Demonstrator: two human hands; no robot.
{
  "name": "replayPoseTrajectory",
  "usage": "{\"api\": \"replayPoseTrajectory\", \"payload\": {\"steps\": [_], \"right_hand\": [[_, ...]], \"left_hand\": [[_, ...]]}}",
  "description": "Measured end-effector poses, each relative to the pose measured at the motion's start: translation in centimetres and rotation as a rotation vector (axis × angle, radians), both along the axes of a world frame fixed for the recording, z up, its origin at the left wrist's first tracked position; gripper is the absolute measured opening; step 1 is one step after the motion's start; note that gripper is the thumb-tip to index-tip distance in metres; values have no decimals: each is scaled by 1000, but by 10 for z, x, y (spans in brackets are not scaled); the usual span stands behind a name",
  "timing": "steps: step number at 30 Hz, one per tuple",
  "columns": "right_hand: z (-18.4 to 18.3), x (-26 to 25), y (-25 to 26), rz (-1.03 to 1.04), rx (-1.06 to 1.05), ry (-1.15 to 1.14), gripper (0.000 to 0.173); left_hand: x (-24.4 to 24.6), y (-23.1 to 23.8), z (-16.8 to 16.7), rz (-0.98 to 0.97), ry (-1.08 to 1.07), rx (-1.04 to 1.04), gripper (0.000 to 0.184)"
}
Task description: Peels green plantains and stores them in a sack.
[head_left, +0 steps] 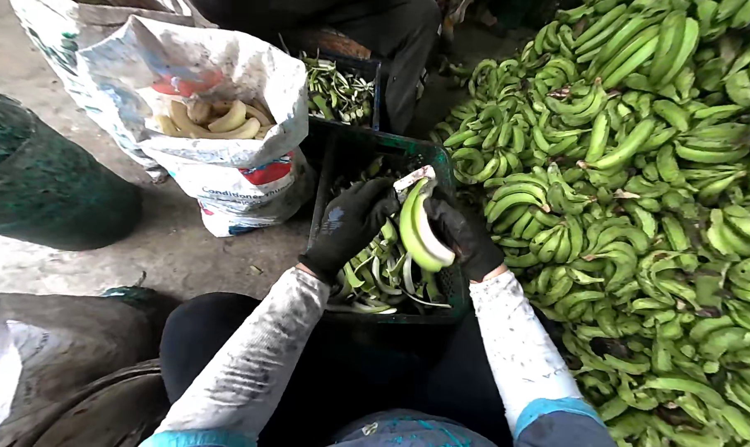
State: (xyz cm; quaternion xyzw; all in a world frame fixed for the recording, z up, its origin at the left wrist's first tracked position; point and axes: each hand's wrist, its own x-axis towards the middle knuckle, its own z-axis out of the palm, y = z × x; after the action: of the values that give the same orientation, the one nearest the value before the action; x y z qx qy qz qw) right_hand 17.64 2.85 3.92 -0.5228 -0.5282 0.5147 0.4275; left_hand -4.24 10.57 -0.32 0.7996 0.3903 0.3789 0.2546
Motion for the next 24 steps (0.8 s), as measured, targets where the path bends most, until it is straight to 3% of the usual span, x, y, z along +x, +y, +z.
{"api": "replayPoseTrajectory", "payload": {"steps": [3, 5, 9, 12, 14, 18, 21, 24], "right_hand": [[-7, 9, 3, 265, -144, -114, 40], [-13, 12, 2, 196, -178, -37, 40], [-29, 12, 3, -125, -94, 505, 33], [-51, 18, 20, -166, 146, 894, 33], [-55, 20, 29, -125, 198, 1166, 38], [-54, 16, 23, -268, 285, 1073, 36], [-49, 11, 17, -302, 255, 1016, 31], [-49, 11, 12, -159, 280, 836, 30]], "left_hand": [[-6, 13, 0, 16, 35, -173, 57], [-4, 13, 0, 41, 24, -216, 60], [12, -3, -4, -36, -61, -78, 53], [30, -17, -7, -84, -18, 117, 57], [41, -24, -10, -76, -20, 226, 60], [51, -32, -10, -43, -34, 306, 52], [52, -32, -8, -56, -28, 216, 53], [46, -25, -7, -89, -46, 81, 51]]}}
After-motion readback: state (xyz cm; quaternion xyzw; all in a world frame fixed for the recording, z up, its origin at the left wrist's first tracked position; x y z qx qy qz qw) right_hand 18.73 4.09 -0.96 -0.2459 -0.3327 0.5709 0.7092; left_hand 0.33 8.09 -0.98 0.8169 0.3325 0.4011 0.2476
